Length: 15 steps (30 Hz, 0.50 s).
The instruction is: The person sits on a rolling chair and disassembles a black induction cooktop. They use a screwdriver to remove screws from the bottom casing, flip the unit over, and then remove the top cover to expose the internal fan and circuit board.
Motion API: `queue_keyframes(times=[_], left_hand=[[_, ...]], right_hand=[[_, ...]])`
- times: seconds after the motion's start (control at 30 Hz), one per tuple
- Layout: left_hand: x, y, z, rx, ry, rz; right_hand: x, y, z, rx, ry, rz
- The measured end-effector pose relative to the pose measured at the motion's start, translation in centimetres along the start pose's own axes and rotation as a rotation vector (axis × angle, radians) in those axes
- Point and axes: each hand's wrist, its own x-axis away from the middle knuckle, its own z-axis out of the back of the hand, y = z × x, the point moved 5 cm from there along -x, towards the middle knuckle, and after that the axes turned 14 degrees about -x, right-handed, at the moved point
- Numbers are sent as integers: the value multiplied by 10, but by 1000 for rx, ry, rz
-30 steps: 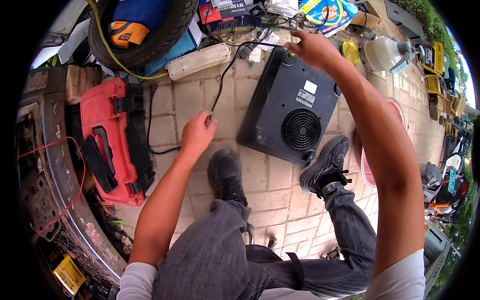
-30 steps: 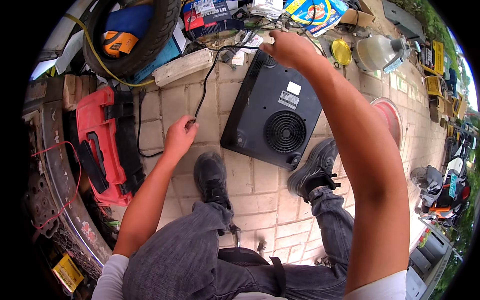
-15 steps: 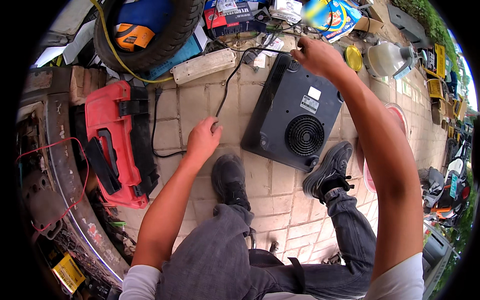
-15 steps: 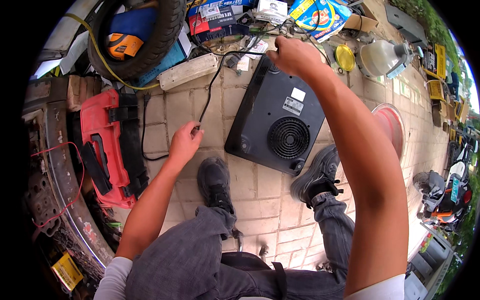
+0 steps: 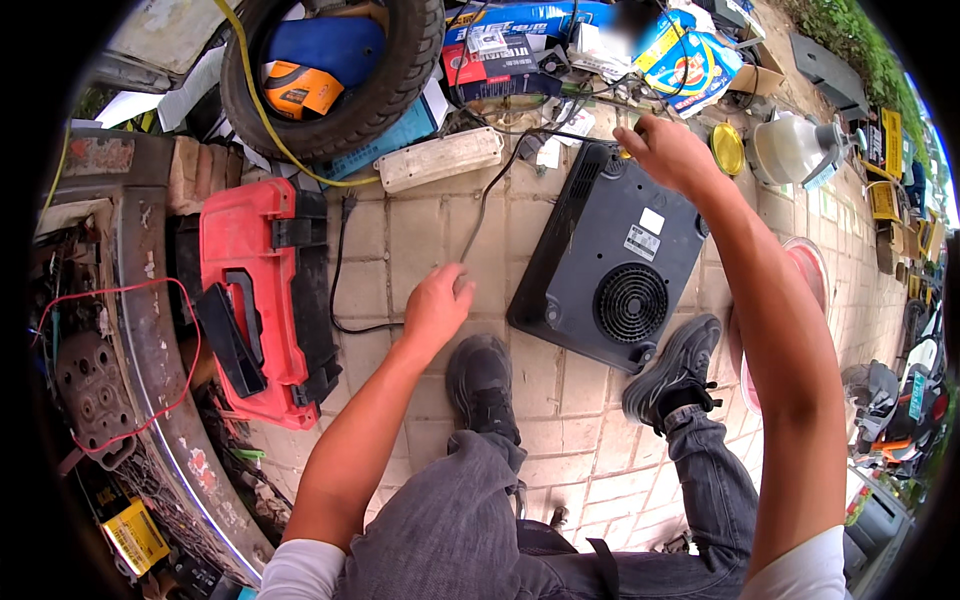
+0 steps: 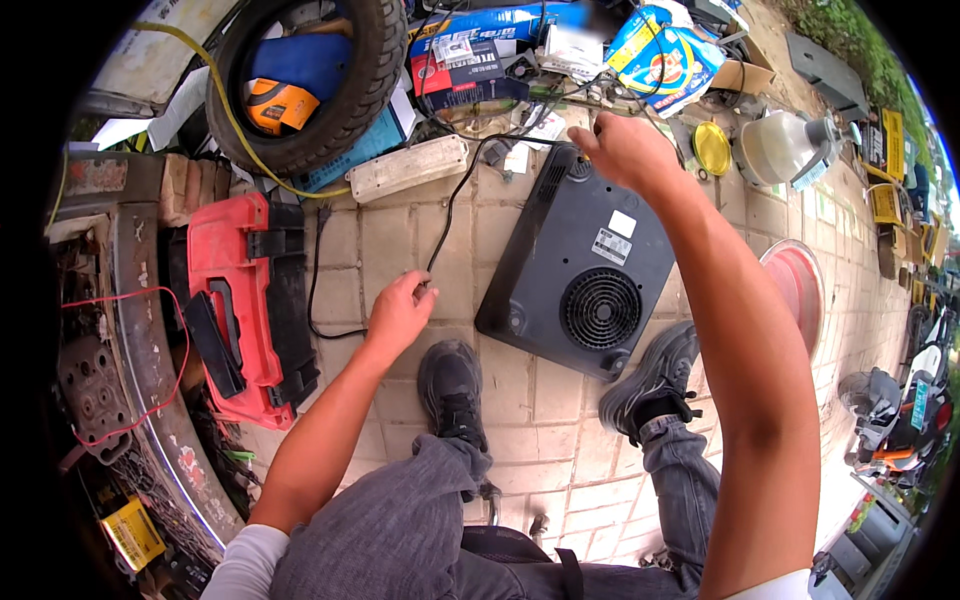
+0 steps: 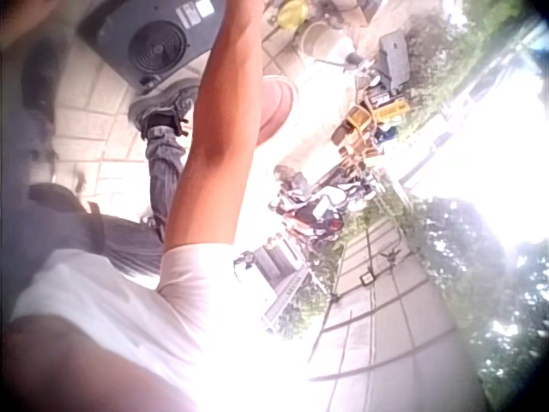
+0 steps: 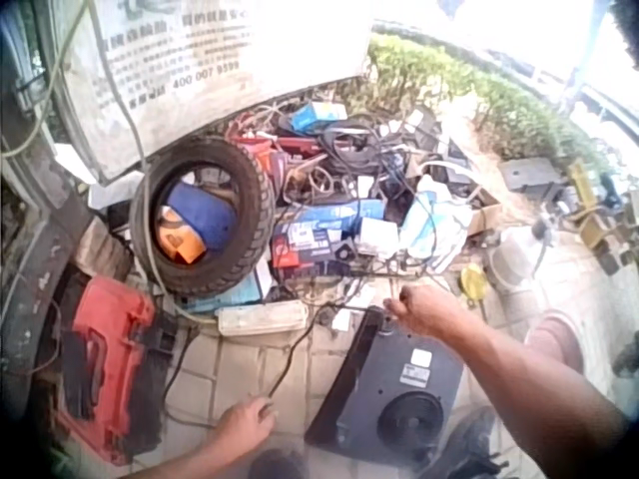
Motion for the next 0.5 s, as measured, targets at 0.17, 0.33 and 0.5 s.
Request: queue_keyframes(times=[0.17,0.33,0.5], left_hand=[[1,4,-3,32,-5,5],[-1,5,-3,27,-5,-7],[0,3,-2,20,3,-3]], right_hand=[[4,-2,2,-35,104,206],[2,6,2,-1,29,105],[-1,2,1,-13,-5,45]])
